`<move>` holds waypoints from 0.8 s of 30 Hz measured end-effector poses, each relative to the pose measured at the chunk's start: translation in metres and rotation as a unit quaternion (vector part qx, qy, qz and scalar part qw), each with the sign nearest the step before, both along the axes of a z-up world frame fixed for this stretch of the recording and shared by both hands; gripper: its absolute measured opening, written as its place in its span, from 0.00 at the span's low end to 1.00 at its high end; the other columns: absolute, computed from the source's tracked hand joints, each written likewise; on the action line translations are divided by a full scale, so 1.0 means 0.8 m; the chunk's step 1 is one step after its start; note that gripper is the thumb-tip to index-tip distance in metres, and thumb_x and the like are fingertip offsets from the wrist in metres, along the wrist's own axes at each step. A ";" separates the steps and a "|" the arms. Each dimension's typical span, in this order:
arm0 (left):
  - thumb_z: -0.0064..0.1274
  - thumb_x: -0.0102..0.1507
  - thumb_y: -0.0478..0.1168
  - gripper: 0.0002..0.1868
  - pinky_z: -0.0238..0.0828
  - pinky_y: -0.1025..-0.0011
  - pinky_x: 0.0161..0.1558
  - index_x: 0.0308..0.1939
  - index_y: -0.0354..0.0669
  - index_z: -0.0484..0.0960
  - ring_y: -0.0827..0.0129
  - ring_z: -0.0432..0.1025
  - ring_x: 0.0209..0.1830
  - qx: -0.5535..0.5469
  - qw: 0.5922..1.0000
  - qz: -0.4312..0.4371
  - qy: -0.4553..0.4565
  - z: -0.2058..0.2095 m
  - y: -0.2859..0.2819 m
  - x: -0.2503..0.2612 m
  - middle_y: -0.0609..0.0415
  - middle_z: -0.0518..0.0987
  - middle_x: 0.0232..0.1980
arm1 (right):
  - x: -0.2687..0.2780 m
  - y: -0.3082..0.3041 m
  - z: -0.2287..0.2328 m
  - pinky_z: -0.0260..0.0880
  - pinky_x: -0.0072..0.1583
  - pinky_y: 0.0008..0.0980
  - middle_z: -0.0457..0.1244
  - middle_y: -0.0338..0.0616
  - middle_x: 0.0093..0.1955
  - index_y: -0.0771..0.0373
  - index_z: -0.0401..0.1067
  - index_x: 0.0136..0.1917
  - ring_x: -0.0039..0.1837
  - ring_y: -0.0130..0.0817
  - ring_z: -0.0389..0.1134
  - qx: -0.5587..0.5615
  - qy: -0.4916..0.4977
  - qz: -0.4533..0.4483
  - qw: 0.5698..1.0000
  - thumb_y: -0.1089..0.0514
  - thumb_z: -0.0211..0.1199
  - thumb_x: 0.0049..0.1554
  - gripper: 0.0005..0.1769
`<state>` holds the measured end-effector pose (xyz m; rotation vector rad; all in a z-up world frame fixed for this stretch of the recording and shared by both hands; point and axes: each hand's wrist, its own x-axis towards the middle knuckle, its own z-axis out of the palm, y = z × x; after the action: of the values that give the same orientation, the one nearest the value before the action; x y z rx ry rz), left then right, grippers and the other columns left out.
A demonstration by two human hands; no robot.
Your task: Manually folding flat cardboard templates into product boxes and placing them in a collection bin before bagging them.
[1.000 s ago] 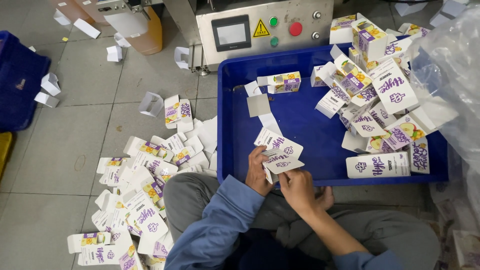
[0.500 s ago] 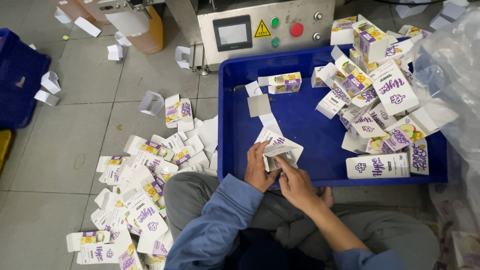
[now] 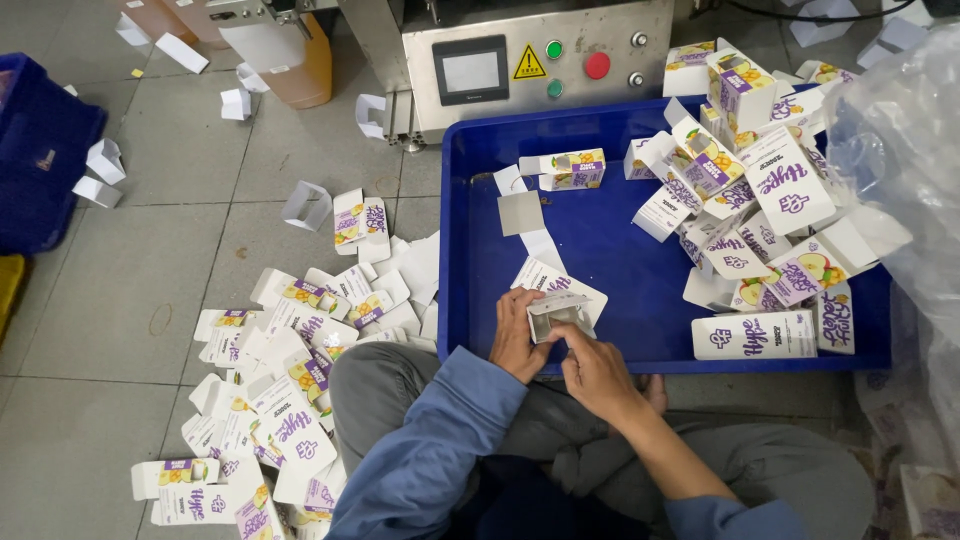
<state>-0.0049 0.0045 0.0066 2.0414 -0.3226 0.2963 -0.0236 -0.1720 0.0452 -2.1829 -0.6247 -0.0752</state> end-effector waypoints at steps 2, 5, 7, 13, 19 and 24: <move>0.65 0.52 0.32 0.38 0.55 0.46 0.66 0.64 0.46 0.65 0.39 0.61 0.61 0.001 1.000 -0.002 0.007 0.002 0.000 0.001 0.44 0.63 0.58 | -0.002 0.003 0.016 0.71 0.32 0.44 0.72 0.52 0.41 0.58 0.68 0.56 0.33 0.51 0.73 0.013 -0.004 0.003 1.000 0.73 0.50 0.51 0.21; 0.69 0.46 0.29 0.34 0.62 0.51 0.64 0.55 0.47 0.74 0.43 0.69 0.59 -0.055 0.996 0.059 -0.026 -0.007 0.002 0.012 0.48 0.70 0.54 | -0.002 0.000 0.054 0.71 0.29 0.40 0.73 0.50 0.43 0.58 0.69 0.52 0.31 0.48 0.72 0.038 -0.087 -0.029 0.995 0.72 0.52 0.53 0.16; 0.72 0.46 0.30 0.34 0.67 0.52 0.62 0.54 0.44 0.76 0.43 0.74 0.57 -0.175 0.972 0.159 0.002 -0.030 0.009 0.027 0.42 0.77 0.49 | 0.007 -0.014 0.053 0.68 0.29 0.31 0.74 0.45 0.51 0.55 0.75 0.45 0.30 0.40 0.71 0.125 -0.182 -0.115 0.968 0.74 0.55 0.51 0.16; 0.76 0.49 0.36 0.35 0.68 0.43 0.62 0.55 0.29 0.76 0.35 0.72 0.60 -0.272 0.938 0.187 0.108 -0.032 0.018 0.019 0.31 0.79 0.54 | 0.025 -0.042 0.051 0.73 0.35 0.32 0.70 0.52 0.53 0.67 0.73 0.50 0.34 0.40 0.72 0.222 -0.089 -0.183 0.954 0.77 0.54 0.56 0.13; 0.77 0.43 0.38 0.39 0.72 0.43 0.61 0.55 0.37 0.76 0.38 0.74 0.58 -0.017 0.959 0.266 0.093 -0.013 0.069 0.056 0.36 0.80 0.53 | 0.036 -0.048 0.023 0.74 0.42 0.34 0.69 0.39 0.32 0.56 0.82 0.42 0.35 0.38 0.73 0.099 -0.046 -0.190 0.976 0.67 0.72 0.51 0.07; 0.74 0.46 0.36 0.36 0.74 0.45 0.57 0.56 0.37 0.76 0.40 0.75 0.56 0.058 0.966 0.231 0.102 0.003 0.073 0.086 0.41 0.80 0.53 | 0.052 -0.049 -0.008 0.74 0.55 0.47 0.68 0.47 0.36 0.57 0.78 0.30 0.40 0.50 0.73 -0.018 -0.061 -0.181 0.981 0.54 0.78 0.48 0.11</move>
<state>0.0636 0.0631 0.0088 2.2268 0.2757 0.3524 0.0180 -0.2112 0.0390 -2.3159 -0.2908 -0.3951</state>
